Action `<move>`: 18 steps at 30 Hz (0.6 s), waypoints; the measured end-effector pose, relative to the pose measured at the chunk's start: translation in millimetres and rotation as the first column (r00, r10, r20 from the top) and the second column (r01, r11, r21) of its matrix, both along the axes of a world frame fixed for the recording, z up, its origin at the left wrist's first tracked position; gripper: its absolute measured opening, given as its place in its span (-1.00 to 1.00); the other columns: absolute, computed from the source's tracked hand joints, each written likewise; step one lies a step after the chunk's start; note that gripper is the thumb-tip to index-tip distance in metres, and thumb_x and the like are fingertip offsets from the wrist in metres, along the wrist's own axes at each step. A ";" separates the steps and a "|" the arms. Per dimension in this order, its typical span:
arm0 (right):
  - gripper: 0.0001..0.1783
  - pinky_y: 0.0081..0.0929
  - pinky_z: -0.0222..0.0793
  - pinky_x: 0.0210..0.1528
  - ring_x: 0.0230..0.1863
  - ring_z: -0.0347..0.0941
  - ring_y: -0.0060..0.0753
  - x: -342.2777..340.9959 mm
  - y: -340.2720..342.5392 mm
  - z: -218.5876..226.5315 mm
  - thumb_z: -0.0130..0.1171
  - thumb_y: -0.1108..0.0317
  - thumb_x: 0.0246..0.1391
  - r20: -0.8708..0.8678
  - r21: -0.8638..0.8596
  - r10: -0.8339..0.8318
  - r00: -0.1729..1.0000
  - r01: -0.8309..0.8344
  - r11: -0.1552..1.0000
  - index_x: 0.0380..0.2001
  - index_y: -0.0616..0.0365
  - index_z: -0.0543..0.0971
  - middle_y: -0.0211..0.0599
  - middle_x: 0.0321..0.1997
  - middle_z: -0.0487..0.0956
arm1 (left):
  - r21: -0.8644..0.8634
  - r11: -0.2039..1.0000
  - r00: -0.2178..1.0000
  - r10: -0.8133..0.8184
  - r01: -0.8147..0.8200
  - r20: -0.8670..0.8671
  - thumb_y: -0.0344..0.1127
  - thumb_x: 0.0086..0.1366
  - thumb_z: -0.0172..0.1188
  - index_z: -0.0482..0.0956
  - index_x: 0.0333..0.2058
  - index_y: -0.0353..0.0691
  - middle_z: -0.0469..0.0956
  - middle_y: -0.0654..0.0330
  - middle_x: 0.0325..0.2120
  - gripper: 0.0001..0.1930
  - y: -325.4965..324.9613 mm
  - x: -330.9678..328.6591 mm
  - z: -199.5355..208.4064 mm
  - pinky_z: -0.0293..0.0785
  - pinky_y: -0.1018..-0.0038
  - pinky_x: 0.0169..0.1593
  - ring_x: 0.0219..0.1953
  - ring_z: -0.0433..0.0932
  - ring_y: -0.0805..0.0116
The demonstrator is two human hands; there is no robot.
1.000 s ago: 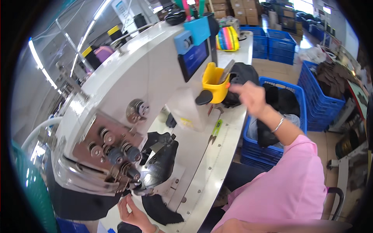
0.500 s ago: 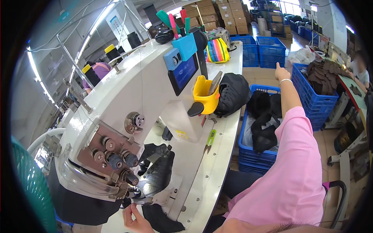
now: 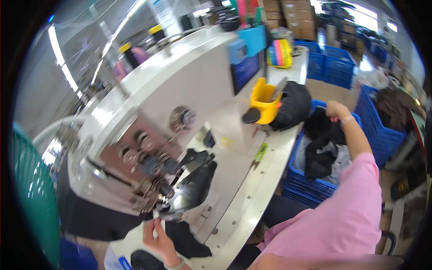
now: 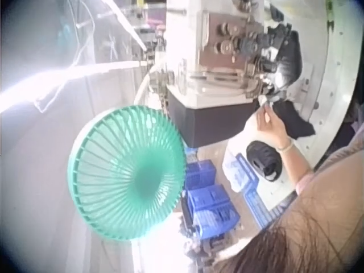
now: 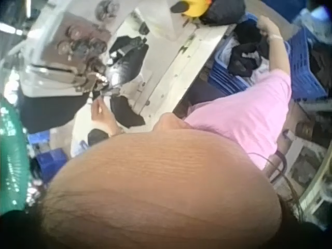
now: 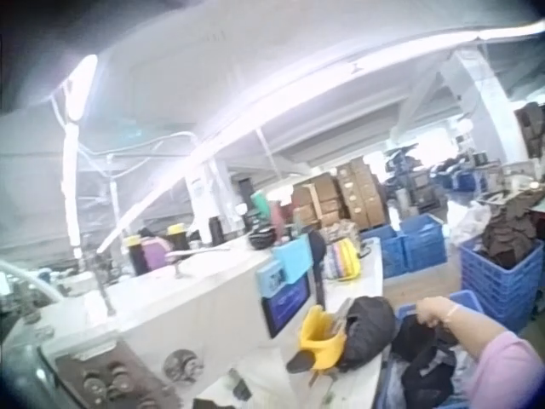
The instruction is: Stitching various components of a black shoe upper using an industrial sewing machine.
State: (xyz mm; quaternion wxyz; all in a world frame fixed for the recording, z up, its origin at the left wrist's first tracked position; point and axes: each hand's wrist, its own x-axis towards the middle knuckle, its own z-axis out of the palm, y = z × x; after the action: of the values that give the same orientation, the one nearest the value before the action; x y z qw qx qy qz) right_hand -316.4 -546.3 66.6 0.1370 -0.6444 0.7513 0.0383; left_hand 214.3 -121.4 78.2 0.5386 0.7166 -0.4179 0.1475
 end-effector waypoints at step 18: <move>-0.51 -0.10 0.25 0.14 0.07 0.31 -0.04 352.1 246.0 51.3 0.28 0.26 -0.17 -0.154 -0.861 0.962 -0.226 -0.447 -0.243 -0.12 0.23 0.49 -0.11 -0.06 0.42 | -0.115 0.978 0.630 -0.200 0.174 -0.750 -0.35 0.33 -0.04 0.51 -0.09 -0.22 0.49 0.31 -0.20 -0.76 -27.2 29.6 1.5 0.28 0.54 -0.11 -0.17 0.40 0.52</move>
State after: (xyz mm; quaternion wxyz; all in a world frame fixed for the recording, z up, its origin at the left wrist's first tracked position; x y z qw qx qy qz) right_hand 35.7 -300.4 117.8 0.0725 -0.9132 -0.1064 -0.3866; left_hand 243.9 -148.6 79.7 0.6871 0.6567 -0.2243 -0.2154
